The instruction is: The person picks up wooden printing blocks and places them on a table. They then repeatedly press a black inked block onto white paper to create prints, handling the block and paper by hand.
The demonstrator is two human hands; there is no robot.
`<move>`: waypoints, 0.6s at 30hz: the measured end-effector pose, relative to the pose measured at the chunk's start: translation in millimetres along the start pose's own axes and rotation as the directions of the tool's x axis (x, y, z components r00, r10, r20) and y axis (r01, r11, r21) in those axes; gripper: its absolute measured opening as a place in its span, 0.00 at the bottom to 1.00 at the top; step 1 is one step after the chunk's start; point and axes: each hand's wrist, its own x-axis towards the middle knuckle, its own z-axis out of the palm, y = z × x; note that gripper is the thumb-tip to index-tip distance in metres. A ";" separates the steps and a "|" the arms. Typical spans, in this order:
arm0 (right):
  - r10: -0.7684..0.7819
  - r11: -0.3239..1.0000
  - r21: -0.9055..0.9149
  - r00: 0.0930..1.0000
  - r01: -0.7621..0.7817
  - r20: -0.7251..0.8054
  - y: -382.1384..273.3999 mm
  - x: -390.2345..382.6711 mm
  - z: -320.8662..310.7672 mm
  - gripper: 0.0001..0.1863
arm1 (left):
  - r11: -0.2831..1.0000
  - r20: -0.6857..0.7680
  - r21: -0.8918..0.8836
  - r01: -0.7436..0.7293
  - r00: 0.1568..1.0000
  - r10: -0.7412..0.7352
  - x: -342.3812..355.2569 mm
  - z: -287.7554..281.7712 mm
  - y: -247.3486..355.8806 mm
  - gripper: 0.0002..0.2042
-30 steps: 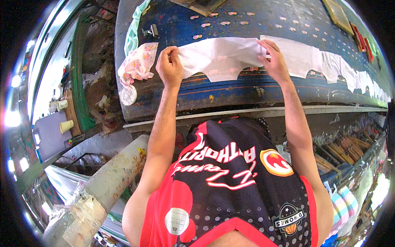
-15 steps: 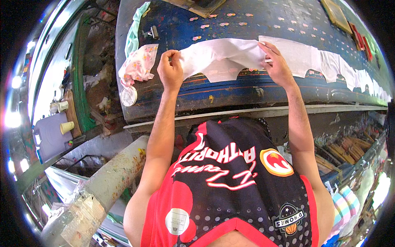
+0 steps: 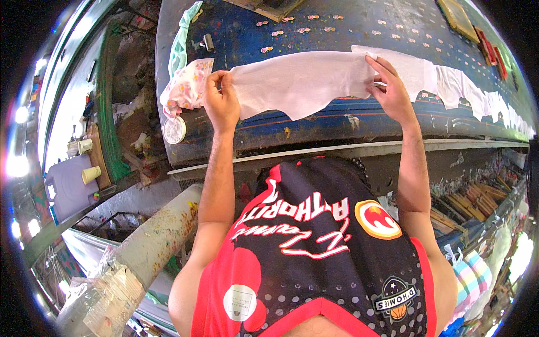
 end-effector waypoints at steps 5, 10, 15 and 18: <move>0.005 0.998 -0.055 1.000 -0.004 0.019 27.5 9.9 13.2 0.38 | 0.971 0.017 0.211 -0.112 0.994 0.111 11.5 22.1 -34.0 0.08; 0.026 0.997 -0.077 0.999 -0.022 0.048 60.8 28.2 23.9 0.39 | 0.942 0.076 0.288 -0.170 0.985 0.155 25.6 36.4 -55.1 0.08; 0.041 0.994 -0.101 0.998 -0.036 0.045 62.9 32.7 28.9 0.38 | 0.925 0.107 0.332 -0.182 0.982 0.155 24.5 39.1 -67.1 0.08; -0.071 0.991 -0.109 0.997 0.075 0.041 78.8 35.3 27.4 0.37 | 0.930 0.117 0.319 -0.184 0.981 0.154 21.5 41.2 -68.9 0.07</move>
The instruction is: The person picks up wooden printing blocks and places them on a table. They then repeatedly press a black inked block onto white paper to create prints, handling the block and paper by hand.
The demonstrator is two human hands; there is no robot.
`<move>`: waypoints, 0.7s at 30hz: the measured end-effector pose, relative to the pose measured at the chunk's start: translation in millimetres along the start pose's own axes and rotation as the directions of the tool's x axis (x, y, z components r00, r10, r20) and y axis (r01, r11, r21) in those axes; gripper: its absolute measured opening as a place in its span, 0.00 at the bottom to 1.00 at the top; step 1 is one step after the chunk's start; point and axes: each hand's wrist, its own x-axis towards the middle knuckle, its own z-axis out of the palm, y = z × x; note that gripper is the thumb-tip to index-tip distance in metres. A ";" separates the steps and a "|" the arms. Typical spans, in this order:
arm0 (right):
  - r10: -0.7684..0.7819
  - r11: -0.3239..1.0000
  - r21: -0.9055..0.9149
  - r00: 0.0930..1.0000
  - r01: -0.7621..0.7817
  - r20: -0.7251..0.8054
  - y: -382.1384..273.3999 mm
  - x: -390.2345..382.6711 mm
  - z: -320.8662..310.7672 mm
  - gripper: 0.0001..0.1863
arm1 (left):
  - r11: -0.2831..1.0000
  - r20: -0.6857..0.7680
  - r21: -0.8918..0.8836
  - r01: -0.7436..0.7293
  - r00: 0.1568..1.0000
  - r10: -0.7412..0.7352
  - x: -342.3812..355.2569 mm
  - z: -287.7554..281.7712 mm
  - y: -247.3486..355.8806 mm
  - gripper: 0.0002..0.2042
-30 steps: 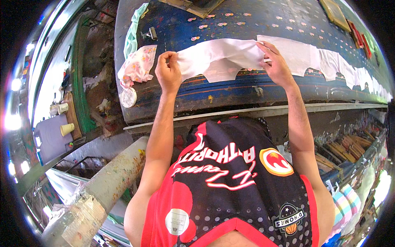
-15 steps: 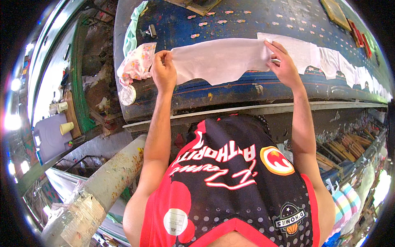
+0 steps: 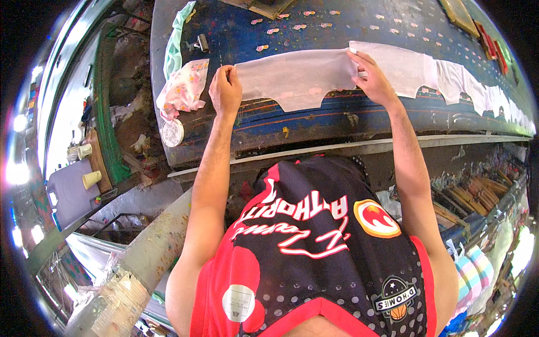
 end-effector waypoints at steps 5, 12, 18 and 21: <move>-0.005 0.998 -0.061 0.999 0.008 0.039 2.9 4.5 -1.2 0.37 | 0.999 -0.021 -0.002 -0.040 0.999 0.040 -0.2 0.2 -4.7 0.08; -0.003 0.998 -0.065 0.998 0.006 0.055 4.5 8.2 0.5 0.38 | 1.000 -0.018 -0.019 0.009 1.000 -0.010 2.5 1.4 -7.6 0.08; 0.018 0.998 -0.061 0.997 -0.014 0.077 9.9 13.4 -0.3 0.37 | 0.998 0.003 -0.007 0.057 0.998 -0.057 9.6 1.2 -2.5 0.09; 0.035 0.998 -0.053 0.996 -0.030 0.084 8.7 15.6 -1.5 0.37 | 0.993 0.020 -0.024 0.112 0.994 -0.112 9.6 -1.9 -2.3 0.10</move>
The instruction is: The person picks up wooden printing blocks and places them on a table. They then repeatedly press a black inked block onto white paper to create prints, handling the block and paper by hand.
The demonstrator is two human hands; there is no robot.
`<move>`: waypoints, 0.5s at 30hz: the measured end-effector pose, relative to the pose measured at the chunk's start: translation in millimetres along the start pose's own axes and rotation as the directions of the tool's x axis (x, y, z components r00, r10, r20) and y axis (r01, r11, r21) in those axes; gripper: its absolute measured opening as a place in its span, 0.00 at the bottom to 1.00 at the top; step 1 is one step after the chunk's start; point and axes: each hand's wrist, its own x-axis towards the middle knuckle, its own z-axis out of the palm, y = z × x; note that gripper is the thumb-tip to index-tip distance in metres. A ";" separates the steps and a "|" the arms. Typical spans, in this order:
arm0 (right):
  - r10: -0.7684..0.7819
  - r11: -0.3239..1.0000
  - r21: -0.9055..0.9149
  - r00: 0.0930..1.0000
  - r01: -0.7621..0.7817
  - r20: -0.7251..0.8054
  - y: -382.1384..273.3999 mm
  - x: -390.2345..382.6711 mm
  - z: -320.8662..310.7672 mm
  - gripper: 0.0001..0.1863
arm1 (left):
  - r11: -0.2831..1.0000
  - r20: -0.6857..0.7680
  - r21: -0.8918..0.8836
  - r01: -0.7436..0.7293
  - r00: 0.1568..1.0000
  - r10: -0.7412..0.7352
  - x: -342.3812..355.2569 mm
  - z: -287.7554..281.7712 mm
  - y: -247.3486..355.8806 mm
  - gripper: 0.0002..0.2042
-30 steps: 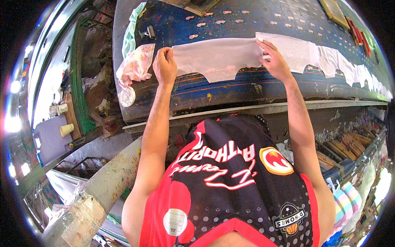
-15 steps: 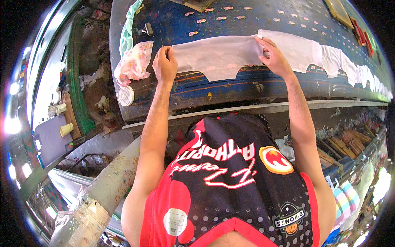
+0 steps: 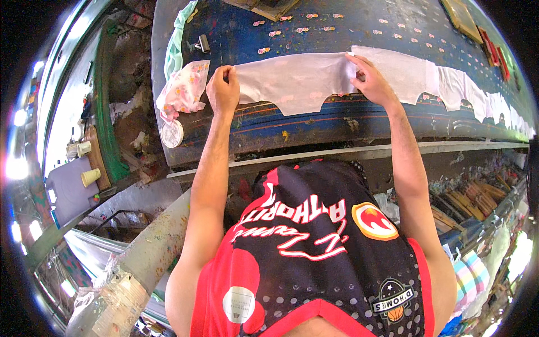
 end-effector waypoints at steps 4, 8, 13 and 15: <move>-0.005 0.999 0.041 1.000 0.004 0.019 2.5 1.4 -1.2 0.38 | 1.000 0.050 -0.002 0.027 0.998 -0.027 4.0 -2.6 -5.6 0.10; 0.027 0.998 0.056 1.000 -0.028 0.013 -5.5 0.9 -1.7 0.38 | 0.985 0.144 -0.079 0.150 0.980 -0.138 6.2 -8.8 -0.7 0.14; 0.026 0.997 0.072 1.000 -0.028 0.017 -5.0 0.4 -3.6 0.39 | 0.891 0.342 -0.187 0.413 0.878 -0.335 -3.0 -29.4 28.5 0.24; 0.018 0.997 0.076 0.999 -0.020 0.027 -5.3 0.5 -3.4 0.39 | 0.890 0.371 -0.167 0.424 0.863 -0.342 -9.1 -34.6 28.7 0.27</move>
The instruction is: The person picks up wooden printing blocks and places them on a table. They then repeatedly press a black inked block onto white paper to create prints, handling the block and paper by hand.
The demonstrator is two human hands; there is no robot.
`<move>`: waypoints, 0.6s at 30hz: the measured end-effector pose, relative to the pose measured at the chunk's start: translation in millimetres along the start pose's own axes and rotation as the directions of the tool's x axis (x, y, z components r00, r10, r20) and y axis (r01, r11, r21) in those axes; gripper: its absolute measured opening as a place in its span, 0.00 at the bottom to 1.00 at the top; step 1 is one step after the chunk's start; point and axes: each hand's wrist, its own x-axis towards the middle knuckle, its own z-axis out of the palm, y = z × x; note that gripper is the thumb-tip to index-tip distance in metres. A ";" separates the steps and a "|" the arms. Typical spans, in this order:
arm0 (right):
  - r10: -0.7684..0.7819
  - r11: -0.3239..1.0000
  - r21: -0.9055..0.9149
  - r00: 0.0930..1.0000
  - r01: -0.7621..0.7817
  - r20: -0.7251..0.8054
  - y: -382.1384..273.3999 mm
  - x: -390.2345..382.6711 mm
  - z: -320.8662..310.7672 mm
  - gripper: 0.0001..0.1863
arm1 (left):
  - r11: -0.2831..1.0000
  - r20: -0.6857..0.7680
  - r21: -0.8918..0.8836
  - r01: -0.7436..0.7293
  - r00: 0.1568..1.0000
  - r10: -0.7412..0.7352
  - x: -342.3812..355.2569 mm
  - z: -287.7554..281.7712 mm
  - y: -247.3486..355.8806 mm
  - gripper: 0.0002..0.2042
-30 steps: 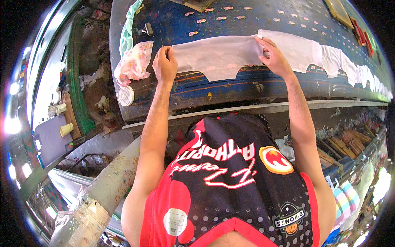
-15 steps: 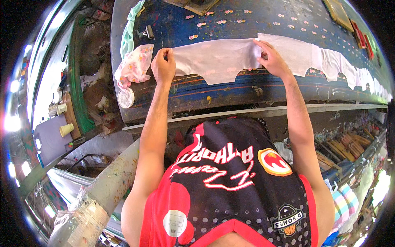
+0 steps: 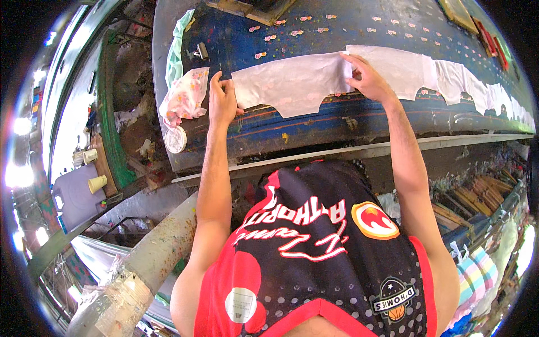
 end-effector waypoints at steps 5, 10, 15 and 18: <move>-0.023 1.000 0.006 1.000 0.023 0.013 -1.7 2.0 -0.4 0.40 | 0.868 -0.231 0.446 -0.219 0.909 0.348 -10.5 -3.3 -1.4 0.27; -0.031 0.999 -0.027 1.000 0.031 0.001 -0.3 3.7 1.1 0.41 | 0.596 0.029 0.537 -0.598 0.719 0.695 -16.2 70.8 9.0 0.29; -0.008 1.000 -0.023 1.000 0.008 0.015 1.3 5.4 -2.4 0.42 | 0.463 0.336 0.503 -0.730 0.659 0.673 -44.5 171.1 45.2 0.40; 0.007 1.000 0.020 1.000 -0.007 0.019 2.0 5.5 -4.9 0.43 | 0.554 0.338 0.463 -0.692 0.715 0.612 -48.5 176.6 49.8 0.41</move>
